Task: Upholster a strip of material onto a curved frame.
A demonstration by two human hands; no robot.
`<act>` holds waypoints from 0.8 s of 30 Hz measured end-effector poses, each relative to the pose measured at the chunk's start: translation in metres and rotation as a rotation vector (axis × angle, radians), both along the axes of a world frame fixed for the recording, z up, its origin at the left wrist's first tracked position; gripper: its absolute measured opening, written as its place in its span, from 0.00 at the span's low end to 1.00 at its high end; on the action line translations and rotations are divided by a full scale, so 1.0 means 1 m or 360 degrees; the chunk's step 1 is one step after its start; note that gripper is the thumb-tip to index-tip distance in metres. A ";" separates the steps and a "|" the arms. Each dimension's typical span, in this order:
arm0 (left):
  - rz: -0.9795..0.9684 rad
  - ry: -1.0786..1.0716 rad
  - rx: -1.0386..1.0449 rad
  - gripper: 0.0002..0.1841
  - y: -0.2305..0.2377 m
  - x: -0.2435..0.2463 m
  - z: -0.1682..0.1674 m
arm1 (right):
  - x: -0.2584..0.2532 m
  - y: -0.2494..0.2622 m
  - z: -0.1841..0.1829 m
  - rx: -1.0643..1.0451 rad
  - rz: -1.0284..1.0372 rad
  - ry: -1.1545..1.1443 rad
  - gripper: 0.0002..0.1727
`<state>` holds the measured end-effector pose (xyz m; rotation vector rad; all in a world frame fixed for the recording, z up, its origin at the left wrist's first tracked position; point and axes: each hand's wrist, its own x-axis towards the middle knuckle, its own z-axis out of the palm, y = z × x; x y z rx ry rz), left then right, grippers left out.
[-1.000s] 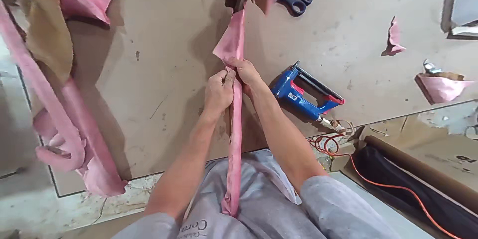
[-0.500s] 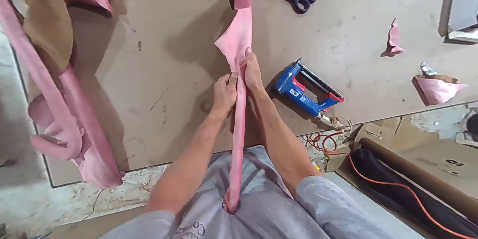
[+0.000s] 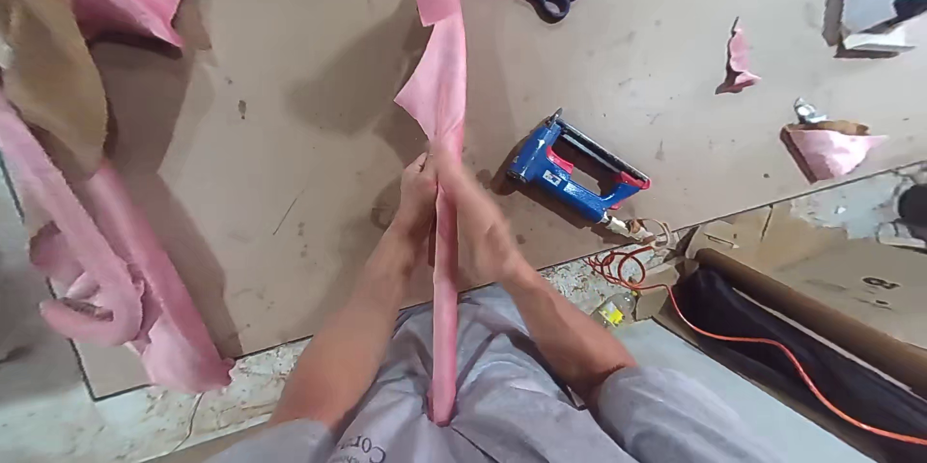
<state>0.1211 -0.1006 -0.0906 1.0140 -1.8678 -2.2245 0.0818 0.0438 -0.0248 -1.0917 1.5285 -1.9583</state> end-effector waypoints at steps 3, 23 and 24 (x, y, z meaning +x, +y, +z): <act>0.0091 -0.0243 -0.0210 0.23 0.011 -0.015 0.037 | -0.046 0.007 -0.031 0.0509 -0.0361 -0.0529 0.39; -0.0242 -0.0238 -0.0193 0.19 0.007 0.007 0.077 | -0.082 -0.086 -0.040 0.0691 -0.0267 -0.1642 0.02; -0.0228 -0.0237 -0.0163 0.17 0.007 0.010 0.075 | -0.082 -0.086 -0.041 0.0693 -0.0251 -0.1648 0.02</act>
